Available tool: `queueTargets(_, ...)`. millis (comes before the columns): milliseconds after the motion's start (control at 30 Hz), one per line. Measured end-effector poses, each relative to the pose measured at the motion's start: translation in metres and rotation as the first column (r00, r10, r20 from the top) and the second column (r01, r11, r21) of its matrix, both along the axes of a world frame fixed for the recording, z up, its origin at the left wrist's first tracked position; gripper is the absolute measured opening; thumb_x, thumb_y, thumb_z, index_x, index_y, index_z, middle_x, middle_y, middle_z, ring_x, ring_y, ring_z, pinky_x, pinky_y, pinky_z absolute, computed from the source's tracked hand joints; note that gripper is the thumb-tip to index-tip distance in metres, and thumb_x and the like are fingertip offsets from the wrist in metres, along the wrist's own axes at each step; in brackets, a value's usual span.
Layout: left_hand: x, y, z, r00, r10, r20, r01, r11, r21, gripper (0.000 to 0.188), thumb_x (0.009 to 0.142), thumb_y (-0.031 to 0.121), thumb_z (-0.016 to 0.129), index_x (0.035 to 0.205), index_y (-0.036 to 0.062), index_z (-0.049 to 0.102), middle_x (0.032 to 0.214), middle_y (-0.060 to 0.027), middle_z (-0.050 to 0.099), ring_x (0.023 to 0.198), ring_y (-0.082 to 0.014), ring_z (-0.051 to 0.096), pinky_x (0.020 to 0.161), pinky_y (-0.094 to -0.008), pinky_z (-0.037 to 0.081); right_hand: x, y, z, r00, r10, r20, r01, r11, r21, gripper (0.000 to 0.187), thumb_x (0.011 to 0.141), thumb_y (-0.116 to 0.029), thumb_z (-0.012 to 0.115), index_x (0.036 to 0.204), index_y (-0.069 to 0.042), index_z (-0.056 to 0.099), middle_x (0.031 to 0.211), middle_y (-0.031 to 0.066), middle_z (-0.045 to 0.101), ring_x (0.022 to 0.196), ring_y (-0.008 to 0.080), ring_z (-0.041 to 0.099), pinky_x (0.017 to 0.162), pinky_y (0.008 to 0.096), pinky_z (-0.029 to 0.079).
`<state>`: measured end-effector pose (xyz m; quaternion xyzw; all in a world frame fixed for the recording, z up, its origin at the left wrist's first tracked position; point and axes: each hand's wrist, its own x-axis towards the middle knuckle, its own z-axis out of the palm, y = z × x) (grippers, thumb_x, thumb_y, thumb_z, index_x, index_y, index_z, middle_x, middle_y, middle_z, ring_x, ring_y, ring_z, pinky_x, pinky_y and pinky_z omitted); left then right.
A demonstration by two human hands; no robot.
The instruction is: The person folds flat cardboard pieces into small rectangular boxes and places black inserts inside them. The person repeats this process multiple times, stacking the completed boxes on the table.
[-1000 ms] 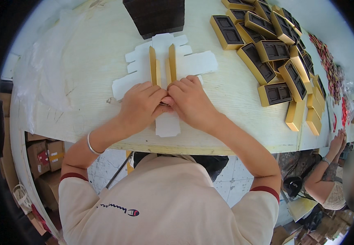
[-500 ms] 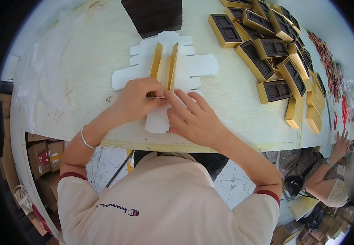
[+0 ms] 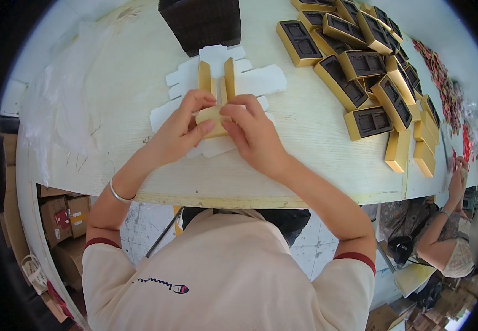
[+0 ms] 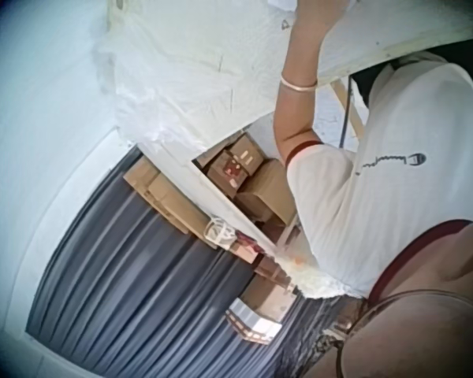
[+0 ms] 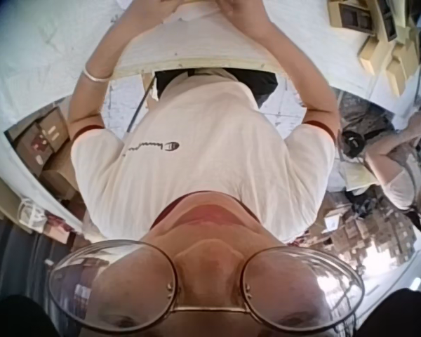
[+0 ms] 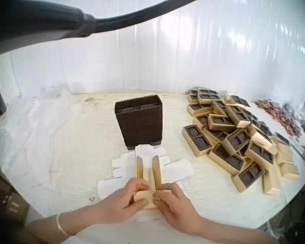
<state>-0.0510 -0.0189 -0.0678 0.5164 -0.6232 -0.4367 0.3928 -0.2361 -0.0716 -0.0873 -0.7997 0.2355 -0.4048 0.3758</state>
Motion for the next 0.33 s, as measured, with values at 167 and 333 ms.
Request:
queueTargets(167,-0.003,-0.003,-0.007,0.993,0.037,0.108,-0.03,0.998,-0.062,0.015,0.092,0.007,0.055,0.107,0.0051,0.052,0.114,-0.0049,0.047,0.067,-0.0108,0.051,0.058,-0.0236,0.044,-0.01,0.001,0.008,0.934,-0.203,-0.294,-0.029,0.777,-0.629,0.024,0.073,-0.01,0.069,0.095,-0.006,0.06,0.099,0.0041,0.052,0.072,0.0172,0.048,0.063,0.0292,0.036)
queueTargets(333,-0.011,0.012,0.001,0.872,0.057,0.487,0.024,0.987,-0.158,0.022,0.088,0.02,0.065,0.103,0.0063,0.059,0.105,-0.0083,0.051,0.086,-0.0225,0.061,0.075,-0.0331,0.049,-0.013,-0.002,0.001,0.856,-0.276,-0.437,-0.135,0.697,-0.704,0.039,0.067,-0.017,0.072,0.104,-0.008,0.062,0.096,0.0031,0.051,0.077,0.0151,0.047,0.067,0.0302,0.033)
